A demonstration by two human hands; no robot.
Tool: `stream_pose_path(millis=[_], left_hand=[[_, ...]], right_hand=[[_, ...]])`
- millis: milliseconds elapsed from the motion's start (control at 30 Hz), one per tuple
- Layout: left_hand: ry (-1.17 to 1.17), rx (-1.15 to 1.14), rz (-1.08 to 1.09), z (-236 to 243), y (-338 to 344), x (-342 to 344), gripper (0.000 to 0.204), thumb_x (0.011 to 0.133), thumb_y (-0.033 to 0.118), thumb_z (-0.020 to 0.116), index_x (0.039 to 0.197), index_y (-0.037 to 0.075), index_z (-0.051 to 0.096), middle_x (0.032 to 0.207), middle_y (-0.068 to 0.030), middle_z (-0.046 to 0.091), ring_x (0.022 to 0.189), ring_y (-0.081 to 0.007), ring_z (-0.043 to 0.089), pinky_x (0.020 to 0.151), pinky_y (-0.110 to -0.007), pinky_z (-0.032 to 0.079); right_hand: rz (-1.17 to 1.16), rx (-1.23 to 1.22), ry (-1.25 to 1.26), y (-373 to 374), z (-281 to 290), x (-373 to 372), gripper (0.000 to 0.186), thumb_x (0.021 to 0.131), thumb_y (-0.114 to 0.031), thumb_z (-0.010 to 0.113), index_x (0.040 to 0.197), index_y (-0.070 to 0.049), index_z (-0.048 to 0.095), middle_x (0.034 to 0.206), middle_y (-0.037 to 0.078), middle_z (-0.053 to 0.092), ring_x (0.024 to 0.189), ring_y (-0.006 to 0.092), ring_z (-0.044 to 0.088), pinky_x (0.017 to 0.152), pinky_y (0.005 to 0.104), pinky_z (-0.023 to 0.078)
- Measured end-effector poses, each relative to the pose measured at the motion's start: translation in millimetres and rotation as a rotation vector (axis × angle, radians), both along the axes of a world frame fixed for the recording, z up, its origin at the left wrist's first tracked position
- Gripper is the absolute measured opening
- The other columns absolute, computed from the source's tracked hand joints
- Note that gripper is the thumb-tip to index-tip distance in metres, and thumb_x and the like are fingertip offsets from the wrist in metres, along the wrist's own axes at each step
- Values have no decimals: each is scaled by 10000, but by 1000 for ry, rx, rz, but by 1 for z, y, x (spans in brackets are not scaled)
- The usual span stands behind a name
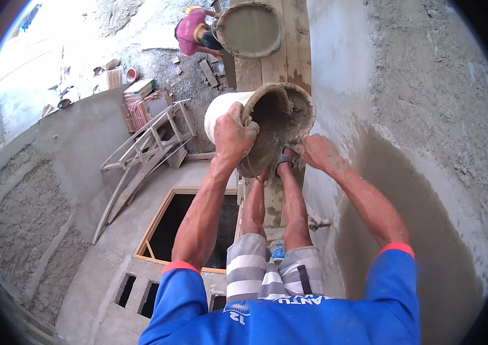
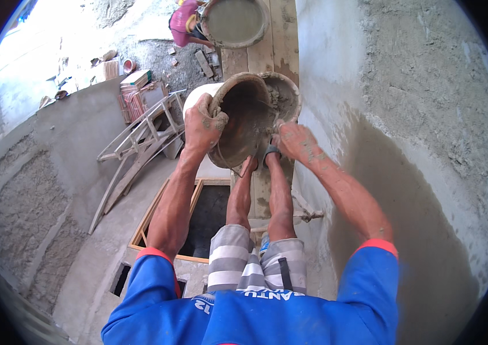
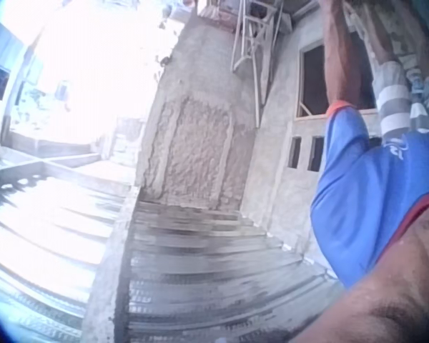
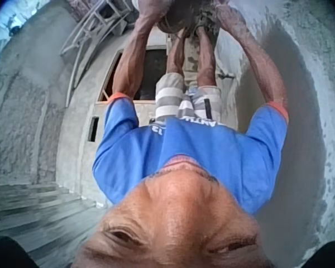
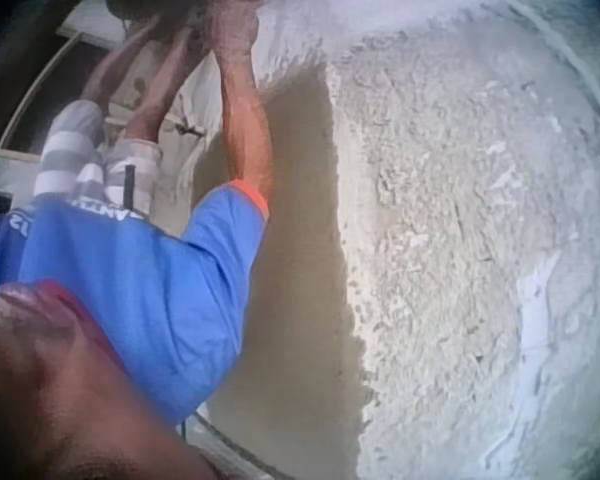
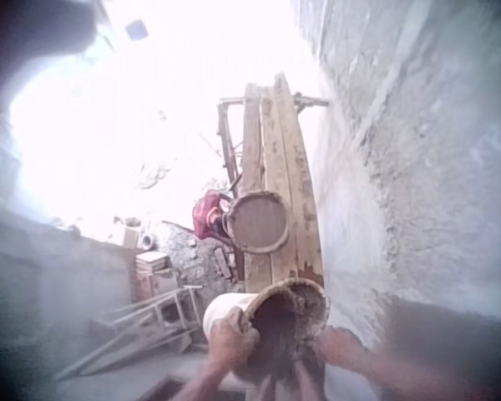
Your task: The person applies plaster to a wall using a float and a trowel, scooping material from buckets and smoothing it across the surface while standing on a wooden scaffold.
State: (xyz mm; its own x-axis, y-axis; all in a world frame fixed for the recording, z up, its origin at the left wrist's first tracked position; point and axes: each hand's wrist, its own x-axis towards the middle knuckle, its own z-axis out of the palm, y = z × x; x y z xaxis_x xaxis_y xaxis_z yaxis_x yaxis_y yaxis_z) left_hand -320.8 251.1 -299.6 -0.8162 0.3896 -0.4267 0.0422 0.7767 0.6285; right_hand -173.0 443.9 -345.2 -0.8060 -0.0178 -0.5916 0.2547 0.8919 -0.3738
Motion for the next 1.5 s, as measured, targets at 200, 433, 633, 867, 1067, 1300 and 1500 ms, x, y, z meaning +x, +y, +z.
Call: stream_pose_path(millis=[200,433,633,867,1067,1300,1500], left_hand=[[106,4,51,-8,-11,3,188,687,91,646,806,12,523,685,-203,598,674,-415,609,625,-467,467],[81,54,75,2,-17,-4,184,690,92,635,769,-7,501,634,-191,539,580,-355,556,590,-434,447],[83,131,170,3,-14,-18,206,672,90,630,700,-7,451,612,-54,417,586,-143,392,554,-319,387],[-30,74,164,0,-9,-23,201,678,90,654,710,-4,479,617,-24,420,608,-118,399,557,-303,389],[118,131,231,13,-12,-27,182,670,96,641,748,-19,525,615,-82,500,577,-155,465,567,-324,428],[20,213,235,6,-21,-9,198,660,85,640,704,-5,469,629,-18,412,603,-113,383,540,-293,376],[44,199,263,24,-16,-18,182,661,73,631,707,-10,476,642,-21,424,605,-112,386,539,-289,370]], right_hand=[[61,-211,-159,-38,10,19,276,833,-233,612,953,5,541,837,242,664,794,372,669,717,480,532],[-49,43,-6,-11,44,-27,264,787,-164,637,968,15,565,798,239,652,792,357,676,662,407,558],[150,-91,-78,-32,45,-6,202,789,-101,586,939,33,569,763,190,659,772,316,684,624,412,549],[193,289,190,-24,50,-64,365,782,-113,630,1096,55,554,874,209,645,765,337,667,623,376,554],[120,51,-14,-39,29,-38,197,759,-107,633,922,2,652,841,124,668,815,281,691,622,387,554],[214,-66,25,-35,85,-63,400,776,-75,607,1124,109,540,847,195,671,797,285,693,625,339,566],[269,318,141,-52,39,-59,447,756,-122,626,1145,90,573,836,166,674,779,240,697,575,316,564]])
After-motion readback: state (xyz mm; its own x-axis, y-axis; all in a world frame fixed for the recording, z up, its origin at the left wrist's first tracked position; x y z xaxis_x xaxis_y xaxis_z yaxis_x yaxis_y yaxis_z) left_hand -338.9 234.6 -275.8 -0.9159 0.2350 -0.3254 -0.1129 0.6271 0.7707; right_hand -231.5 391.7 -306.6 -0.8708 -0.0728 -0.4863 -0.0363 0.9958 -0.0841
